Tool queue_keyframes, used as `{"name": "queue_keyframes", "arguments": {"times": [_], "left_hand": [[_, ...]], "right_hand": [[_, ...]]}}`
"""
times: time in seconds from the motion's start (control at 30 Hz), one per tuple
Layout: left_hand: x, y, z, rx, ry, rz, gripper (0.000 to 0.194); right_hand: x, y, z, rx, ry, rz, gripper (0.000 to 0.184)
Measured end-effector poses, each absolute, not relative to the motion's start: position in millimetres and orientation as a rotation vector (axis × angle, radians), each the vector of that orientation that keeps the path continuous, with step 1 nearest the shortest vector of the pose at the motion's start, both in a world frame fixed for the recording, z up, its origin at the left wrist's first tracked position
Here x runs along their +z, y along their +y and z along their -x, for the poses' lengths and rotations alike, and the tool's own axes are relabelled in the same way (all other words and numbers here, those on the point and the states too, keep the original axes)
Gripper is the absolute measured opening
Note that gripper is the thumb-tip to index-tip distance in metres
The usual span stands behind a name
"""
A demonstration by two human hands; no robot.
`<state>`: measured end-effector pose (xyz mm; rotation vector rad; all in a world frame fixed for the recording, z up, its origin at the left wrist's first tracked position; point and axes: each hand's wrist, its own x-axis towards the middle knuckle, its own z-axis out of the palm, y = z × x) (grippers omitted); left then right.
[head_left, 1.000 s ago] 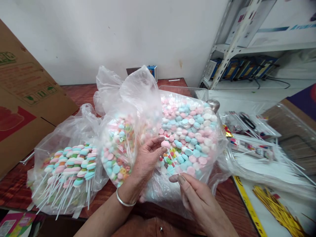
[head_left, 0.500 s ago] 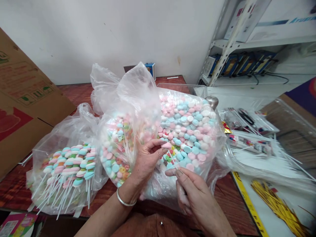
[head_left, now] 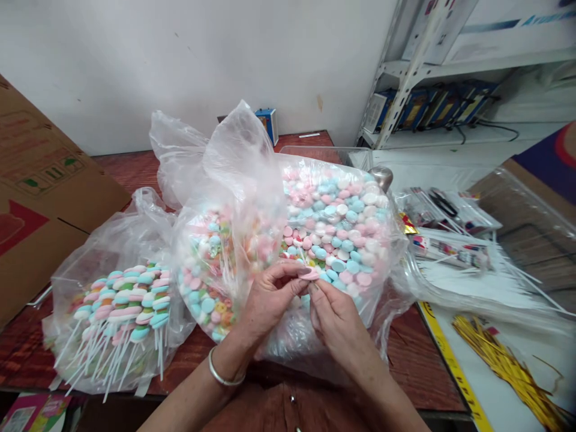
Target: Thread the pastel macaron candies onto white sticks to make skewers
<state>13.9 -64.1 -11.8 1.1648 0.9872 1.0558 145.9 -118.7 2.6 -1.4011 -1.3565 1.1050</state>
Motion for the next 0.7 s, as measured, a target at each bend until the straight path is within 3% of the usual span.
{"name": "queue_keyframes", "arguments": {"times": [0.17, 0.27, 0.37, 0.53, 0.7], "left_hand": [[-6.4, -62.7, 1.9, 1.086, 1.109, -1.613, 0.03], [-2.4, -61.0, 21.6, 0.923, 1.315, -2.155, 0.024], [2.1, -67.7, 40.0, 0.677, 1.516, -2.464, 0.017], [8.3, -89.6, 58.7, 0.396, 1.603, -2.599, 0.014], [15.6, -99.5, 65.2, 0.299, 1.704, -2.542, 0.023]], "right_hand": [[-0.5, -112.6, -167.0, 0.376, -1.838, 1.959, 0.032], [1.7, -117.7, -177.8, 0.005, -2.018, 2.169, 0.03], [3.9, -123.8, -178.9, -0.092, -2.193, 2.109, 0.012], [4.0, -126.9, -169.6, -0.121, -2.266, 2.042, 0.016], [5.0, -124.5, -163.6, -0.113, -2.298, 2.048, 0.016]]}}
